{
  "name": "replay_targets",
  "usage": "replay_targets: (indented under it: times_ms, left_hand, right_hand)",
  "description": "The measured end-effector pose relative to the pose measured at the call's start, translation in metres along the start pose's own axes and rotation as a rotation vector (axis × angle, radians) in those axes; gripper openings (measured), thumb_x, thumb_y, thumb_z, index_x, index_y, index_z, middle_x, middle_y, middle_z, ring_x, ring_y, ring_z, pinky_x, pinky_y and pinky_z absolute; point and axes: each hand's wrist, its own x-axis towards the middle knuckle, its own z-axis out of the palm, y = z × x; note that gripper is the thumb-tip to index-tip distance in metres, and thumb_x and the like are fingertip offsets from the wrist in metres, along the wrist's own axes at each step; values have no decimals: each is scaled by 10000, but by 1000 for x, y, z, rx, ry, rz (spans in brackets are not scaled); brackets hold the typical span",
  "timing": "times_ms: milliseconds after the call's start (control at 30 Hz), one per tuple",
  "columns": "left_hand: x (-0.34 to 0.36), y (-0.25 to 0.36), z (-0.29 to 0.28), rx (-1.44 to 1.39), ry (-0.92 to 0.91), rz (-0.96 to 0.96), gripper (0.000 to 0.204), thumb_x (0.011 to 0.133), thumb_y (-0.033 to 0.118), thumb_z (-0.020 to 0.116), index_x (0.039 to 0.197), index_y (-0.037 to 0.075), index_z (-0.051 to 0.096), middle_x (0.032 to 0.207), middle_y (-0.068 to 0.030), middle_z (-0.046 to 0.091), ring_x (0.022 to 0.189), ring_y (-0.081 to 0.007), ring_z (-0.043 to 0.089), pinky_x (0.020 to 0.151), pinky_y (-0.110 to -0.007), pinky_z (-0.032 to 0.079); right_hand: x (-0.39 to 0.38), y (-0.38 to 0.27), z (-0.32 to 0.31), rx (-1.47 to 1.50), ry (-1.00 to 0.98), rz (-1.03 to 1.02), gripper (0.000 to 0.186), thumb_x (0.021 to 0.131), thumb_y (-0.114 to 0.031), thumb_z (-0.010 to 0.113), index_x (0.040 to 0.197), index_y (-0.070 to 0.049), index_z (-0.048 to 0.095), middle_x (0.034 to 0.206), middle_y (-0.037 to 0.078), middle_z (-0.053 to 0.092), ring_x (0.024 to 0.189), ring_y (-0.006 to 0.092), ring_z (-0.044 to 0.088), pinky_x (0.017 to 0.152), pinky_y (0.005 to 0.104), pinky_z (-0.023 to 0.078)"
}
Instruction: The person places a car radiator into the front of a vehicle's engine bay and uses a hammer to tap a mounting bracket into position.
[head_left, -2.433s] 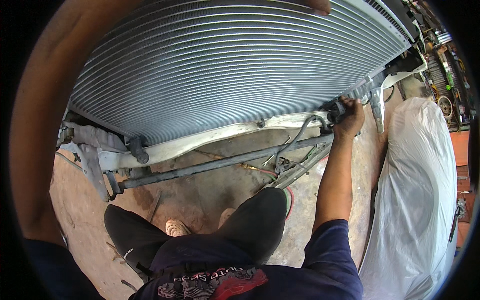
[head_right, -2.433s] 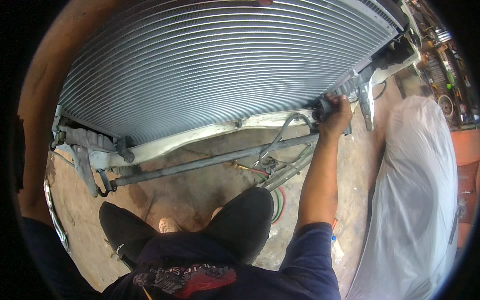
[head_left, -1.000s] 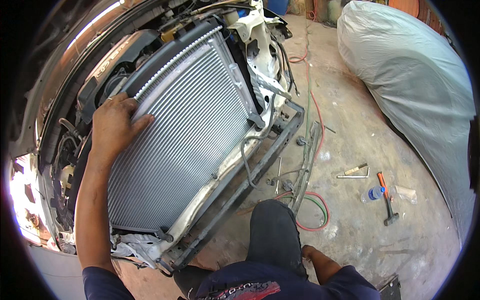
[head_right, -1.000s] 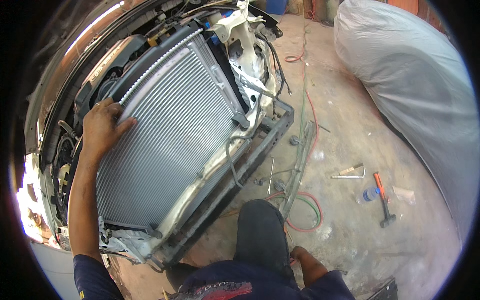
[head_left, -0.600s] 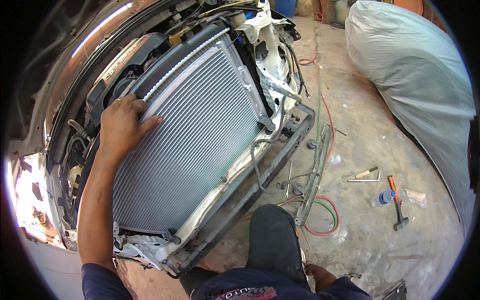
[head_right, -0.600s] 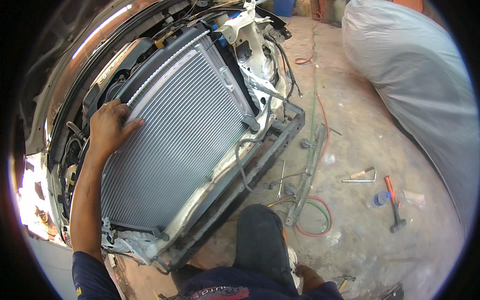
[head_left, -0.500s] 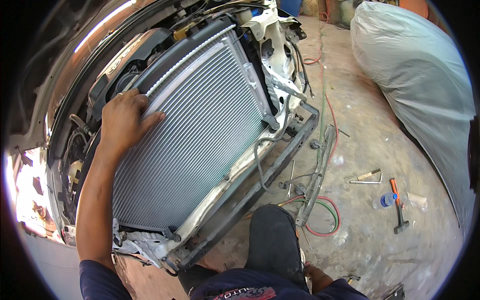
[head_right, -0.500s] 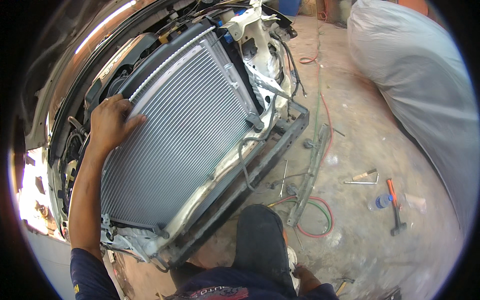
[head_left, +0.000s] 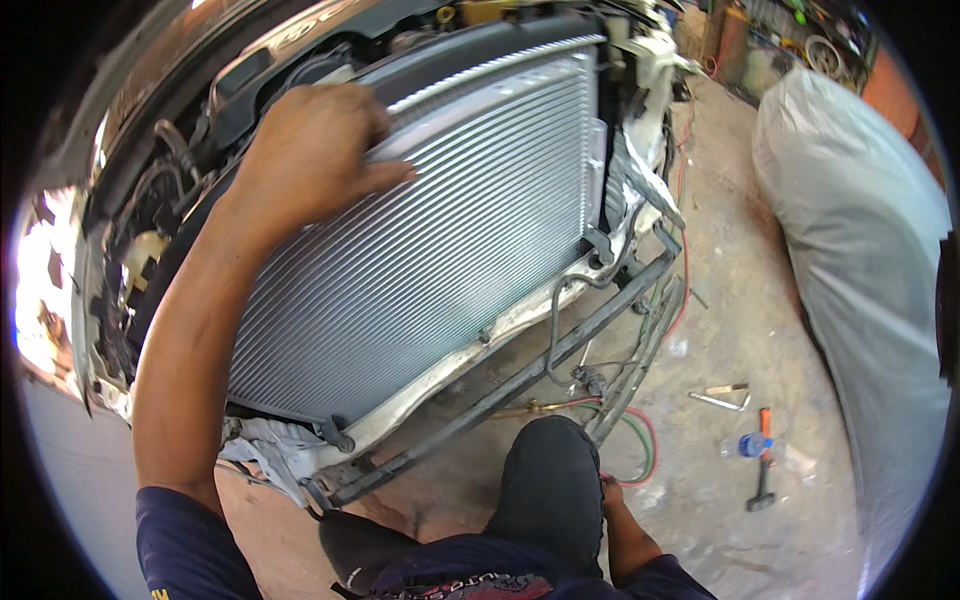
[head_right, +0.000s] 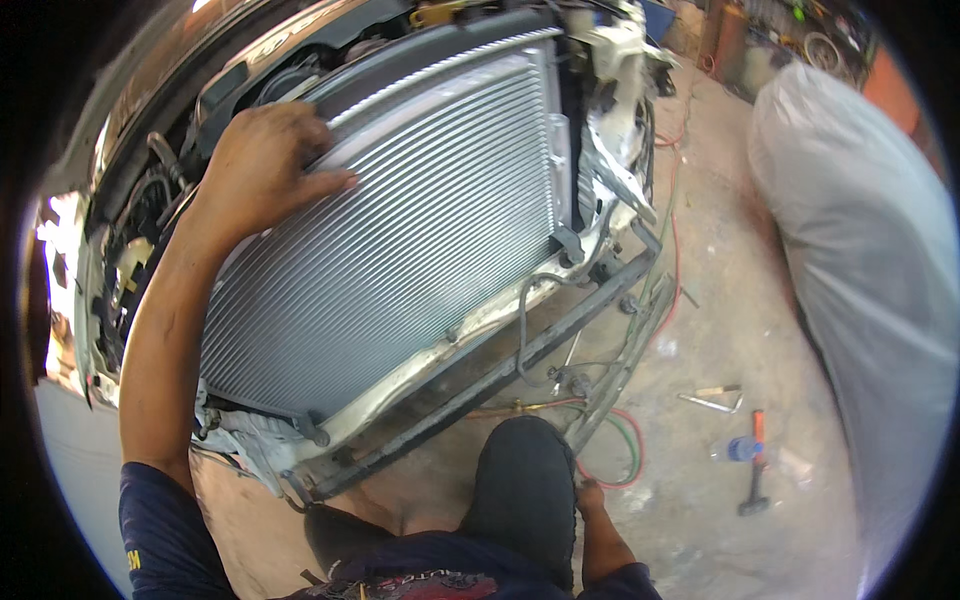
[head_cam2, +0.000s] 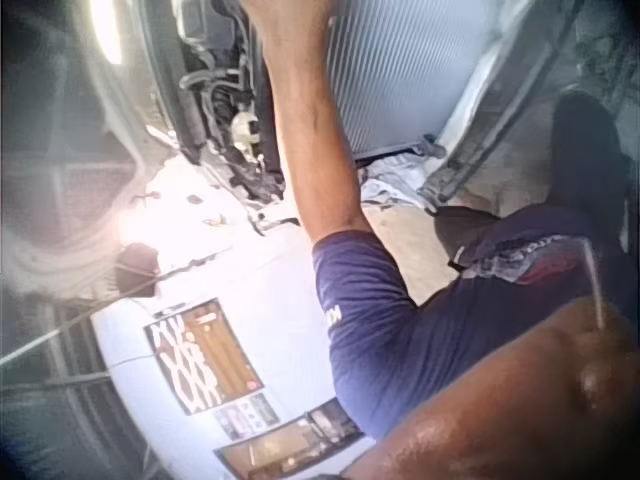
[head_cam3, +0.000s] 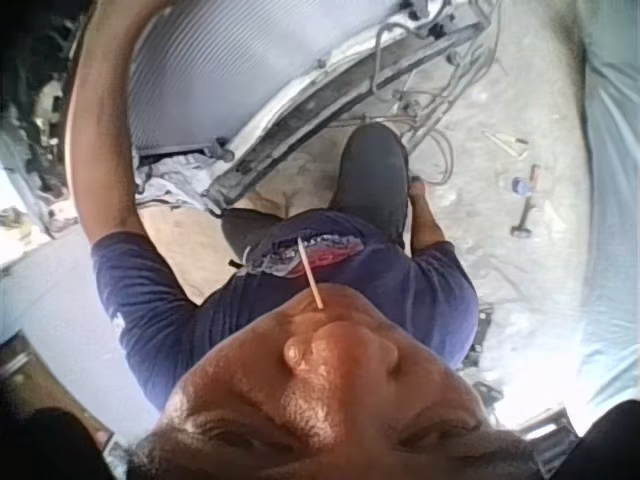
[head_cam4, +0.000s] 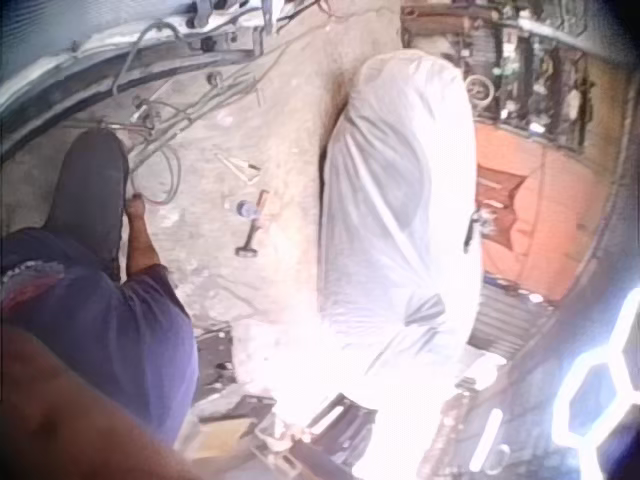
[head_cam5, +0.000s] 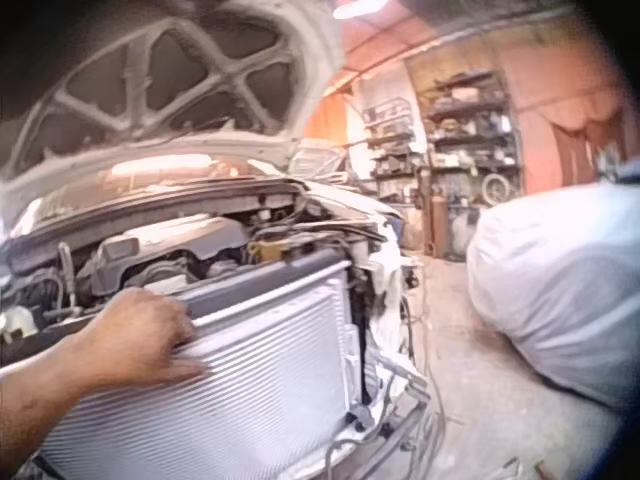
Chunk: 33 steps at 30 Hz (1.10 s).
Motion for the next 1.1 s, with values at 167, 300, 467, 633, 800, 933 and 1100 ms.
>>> replay_targets:
  times_ms: [167,300,467,633,800,933,1100]
  left_hand:
    - [-1,-27,6,-371,146,33,352,896,354,828,1098,66,809,1069,-137,767,1024,-332,741,940,-452,563]
    - [-24,-46,-16,-839,180,-175,289,910,221,827,1156,73,789,1072,-126,770,895,-283,730,880,-443,585]
    - [-106,-80,-97,-924,164,-794,281,885,36,811,1164,40,775,911,-87,711,696,-171,614,696,-352,519]
    - [-180,-67,-173,-1063,-315,-1031,283,870,-8,781,1149,32,776,794,-40,578,707,-141,553,654,-290,451]
    - [-209,-18,-186,-1207,-503,-1030,349,857,-10,701,1195,69,743,1031,-173,730,969,-404,699,863,-486,580]
    - [-170,10,-156,-1421,-458,-821,428,868,27,656,1285,97,718,1217,-175,682,1135,-393,672,994,-498,558]
    - [-83,14,-99,-1342,-362,-568,530,863,100,693,1390,61,672,1425,-165,605,1332,-336,586,1087,-487,527]
  right_hand:
    - [16,-179,-218,309,401,-160,369,997,-150,690,1308,48,672,1252,277,735,1187,401,712,1035,451,542]
    - [11,-390,-426,434,543,-411,281,1079,-219,639,1228,14,689,961,81,674,850,174,605,784,351,505]
    - [37,-633,-580,427,752,-698,553,1074,-368,604,1453,32,563,1281,241,703,1123,330,691,955,419,530]
    - [88,-713,-601,-294,812,-288,587,1064,-478,508,1457,-49,582,1406,364,627,1277,556,626,1031,606,538]
    - [139,-681,-610,-916,734,-282,366,988,-379,631,1195,-88,710,1166,282,713,1103,470,696,911,557,577]
    - [167,-655,-628,-1210,872,-462,233,889,-300,775,957,-77,765,922,197,773,940,390,731,794,505,592]
    - [167,-642,-640,-877,852,-395,412,910,-241,780,1235,-1,702,1283,288,665,1119,436,696,951,513,569]
